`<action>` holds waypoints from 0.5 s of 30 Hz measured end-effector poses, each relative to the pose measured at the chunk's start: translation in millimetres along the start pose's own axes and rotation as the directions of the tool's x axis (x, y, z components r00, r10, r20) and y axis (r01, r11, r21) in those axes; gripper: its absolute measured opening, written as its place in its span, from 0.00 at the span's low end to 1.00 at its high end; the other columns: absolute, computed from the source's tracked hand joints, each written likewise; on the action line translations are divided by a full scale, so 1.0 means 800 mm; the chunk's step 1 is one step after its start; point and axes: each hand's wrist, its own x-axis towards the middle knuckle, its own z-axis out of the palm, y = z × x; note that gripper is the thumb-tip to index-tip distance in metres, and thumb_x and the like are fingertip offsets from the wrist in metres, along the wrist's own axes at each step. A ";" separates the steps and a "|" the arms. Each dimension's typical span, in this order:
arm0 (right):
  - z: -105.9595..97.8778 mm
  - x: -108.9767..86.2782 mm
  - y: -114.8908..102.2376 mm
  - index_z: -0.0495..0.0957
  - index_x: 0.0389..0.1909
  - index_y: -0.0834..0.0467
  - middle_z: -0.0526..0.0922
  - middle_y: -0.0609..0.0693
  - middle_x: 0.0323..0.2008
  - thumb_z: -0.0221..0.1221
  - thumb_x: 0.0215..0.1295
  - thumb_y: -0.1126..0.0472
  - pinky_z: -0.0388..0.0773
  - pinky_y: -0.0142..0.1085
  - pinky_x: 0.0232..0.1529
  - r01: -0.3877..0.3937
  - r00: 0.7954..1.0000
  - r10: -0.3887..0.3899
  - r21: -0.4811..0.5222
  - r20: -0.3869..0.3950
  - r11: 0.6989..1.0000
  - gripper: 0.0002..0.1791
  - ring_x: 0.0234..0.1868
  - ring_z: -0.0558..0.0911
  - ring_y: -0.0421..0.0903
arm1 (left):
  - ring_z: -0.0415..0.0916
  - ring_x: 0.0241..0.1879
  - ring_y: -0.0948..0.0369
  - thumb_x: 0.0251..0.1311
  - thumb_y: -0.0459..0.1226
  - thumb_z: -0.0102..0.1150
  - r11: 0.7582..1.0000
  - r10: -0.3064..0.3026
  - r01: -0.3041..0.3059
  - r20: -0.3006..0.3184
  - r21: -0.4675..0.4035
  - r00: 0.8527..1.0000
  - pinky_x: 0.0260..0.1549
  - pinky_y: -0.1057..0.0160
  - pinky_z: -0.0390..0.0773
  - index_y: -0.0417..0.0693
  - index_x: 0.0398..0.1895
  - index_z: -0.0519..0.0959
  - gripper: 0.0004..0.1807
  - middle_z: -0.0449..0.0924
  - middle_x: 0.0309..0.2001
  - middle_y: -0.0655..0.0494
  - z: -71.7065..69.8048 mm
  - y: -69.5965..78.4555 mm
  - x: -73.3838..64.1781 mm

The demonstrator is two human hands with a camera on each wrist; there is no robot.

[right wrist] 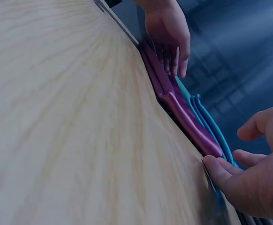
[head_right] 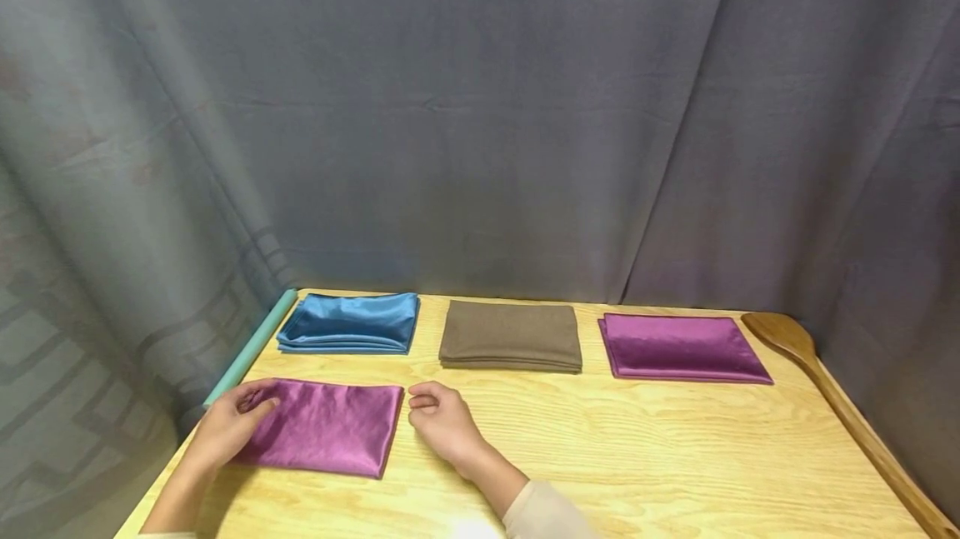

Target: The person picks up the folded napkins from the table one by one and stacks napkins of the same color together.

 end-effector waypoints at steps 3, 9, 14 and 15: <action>0.008 0.001 0.001 0.74 0.61 0.73 0.81 0.67 0.52 0.58 0.62 0.70 0.81 0.26 0.47 0.002 1.000 -0.002 0.002 0.003 1.000 0.25 0.52 0.83 0.52 | 0.63 0.72 0.32 0.69 0.38 0.59 0.999 -0.006 0.007 -0.007 0.050 1.000 0.71 0.35 0.63 0.31 0.67 0.73 0.27 0.67 0.70 0.26 -0.001 -0.001 -0.001; 0.019 0.001 0.002 0.76 0.59 0.74 0.82 0.67 0.52 0.58 0.62 0.71 0.80 0.26 0.49 0.029 1.000 -0.029 -0.002 0.004 1.000 0.23 0.54 0.83 0.56 | 0.66 0.70 0.31 0.68 0.39 0.60 0.990 -0.001 0.005 -0.026 0.144 1.000 0.68 0.34 0.66 0.30 0.65 0.75 0.27 0.71 0.68 0.27 0.000 -0.006 0.001; 0.022 0.000 0.000 0.76 0.61 0.72 0.83 0.66 0.54 0.57 0.62 0.71 0.83 0.36 0.56 0.015 1.000 -0.014 -0.016 0.014 1.000 0.25 0.56 0.84 0.57 | 0.68 0.68 0.31 0.65 0.38 0.61 0.986 0.011 -0.002 -0.053 0.164 0.999 0.65 0.35 0.69 0.32 0.61 0.78 0.24 0.73 0.66 0.28 0.000 -0.006 0.001; 0.023 -0.001 -0.001 0.76 0.61 0.72 0.84 0.66 0.55 0.57 0.62 0.71 0.83 0.38 0.57 0.011 1.000 -0.011 -0.016 0.013 1.000 0.25 0.56 0.85 0.58 | 0.69 0.67 0.31 0.64 0.37 0.61 0.987 0.014 -0.005 -0.058 0.162 0.998 0.65 0.35 0.70 0.33 0.60 0.79 0.24 0.74 0.66 0.28 -0.001 -0.006 0.001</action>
